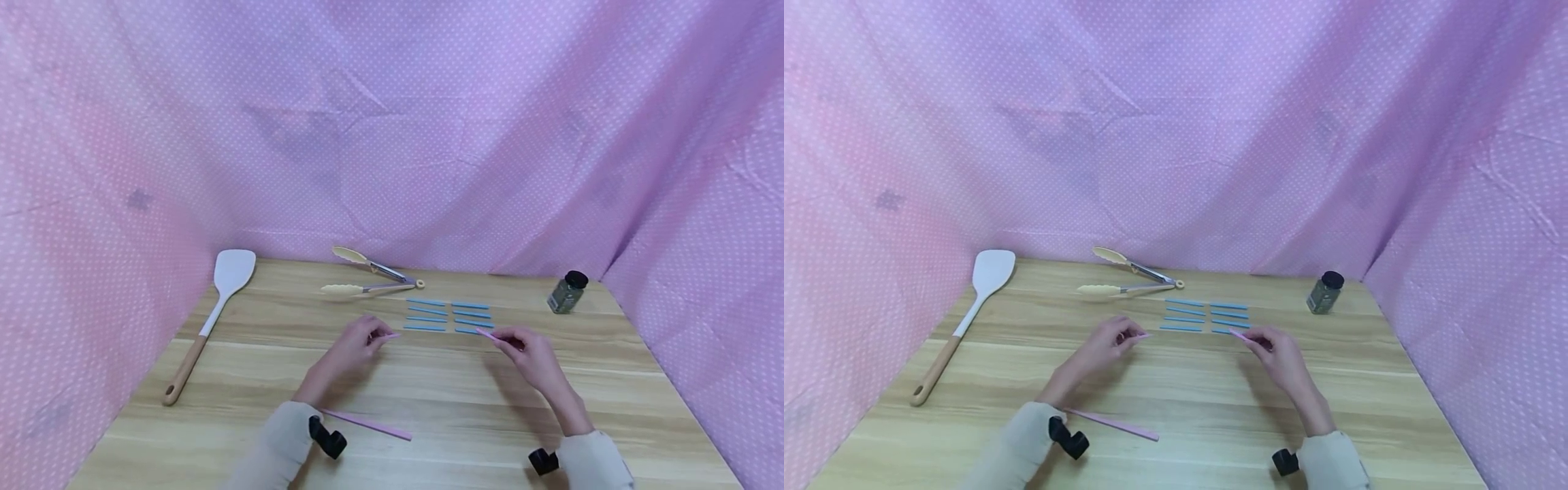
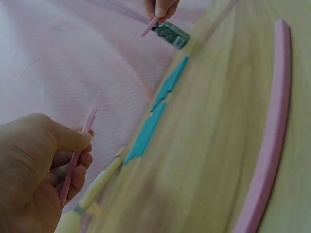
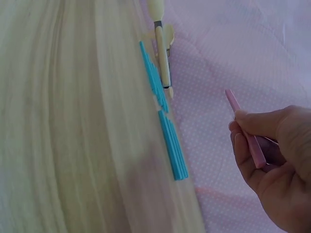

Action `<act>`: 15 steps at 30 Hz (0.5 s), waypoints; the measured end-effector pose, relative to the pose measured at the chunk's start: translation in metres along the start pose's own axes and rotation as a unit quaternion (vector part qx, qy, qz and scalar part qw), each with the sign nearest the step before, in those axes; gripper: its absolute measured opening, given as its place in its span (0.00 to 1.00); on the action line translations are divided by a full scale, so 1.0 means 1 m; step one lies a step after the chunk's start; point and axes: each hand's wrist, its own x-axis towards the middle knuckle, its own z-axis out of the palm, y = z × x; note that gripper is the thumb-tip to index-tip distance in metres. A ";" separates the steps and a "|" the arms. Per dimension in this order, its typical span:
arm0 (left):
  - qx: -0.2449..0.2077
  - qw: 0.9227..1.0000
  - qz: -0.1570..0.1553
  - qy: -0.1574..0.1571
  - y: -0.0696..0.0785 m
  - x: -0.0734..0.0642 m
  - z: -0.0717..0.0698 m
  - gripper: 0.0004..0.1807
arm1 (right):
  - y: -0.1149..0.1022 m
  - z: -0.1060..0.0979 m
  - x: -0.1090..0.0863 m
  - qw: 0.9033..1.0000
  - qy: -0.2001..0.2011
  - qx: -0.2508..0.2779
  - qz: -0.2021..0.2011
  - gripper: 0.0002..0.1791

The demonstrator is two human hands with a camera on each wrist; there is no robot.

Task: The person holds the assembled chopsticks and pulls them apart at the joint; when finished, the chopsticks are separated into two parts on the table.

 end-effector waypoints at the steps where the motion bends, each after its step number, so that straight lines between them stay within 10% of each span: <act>1: -0.003 1.000 -0.006 -0.003 0.001 0.003 0.007 0.05 | 0.003 0.001 0.000 1.000 -0.005 -0.002 0.004 0.07; 15: 0.030 0.999 -0.024 -0.032 0.001 0.036 0.077 0.07 | 0.028 0.034 0.015 0.995 -0.083 -0.047 0.033 0.03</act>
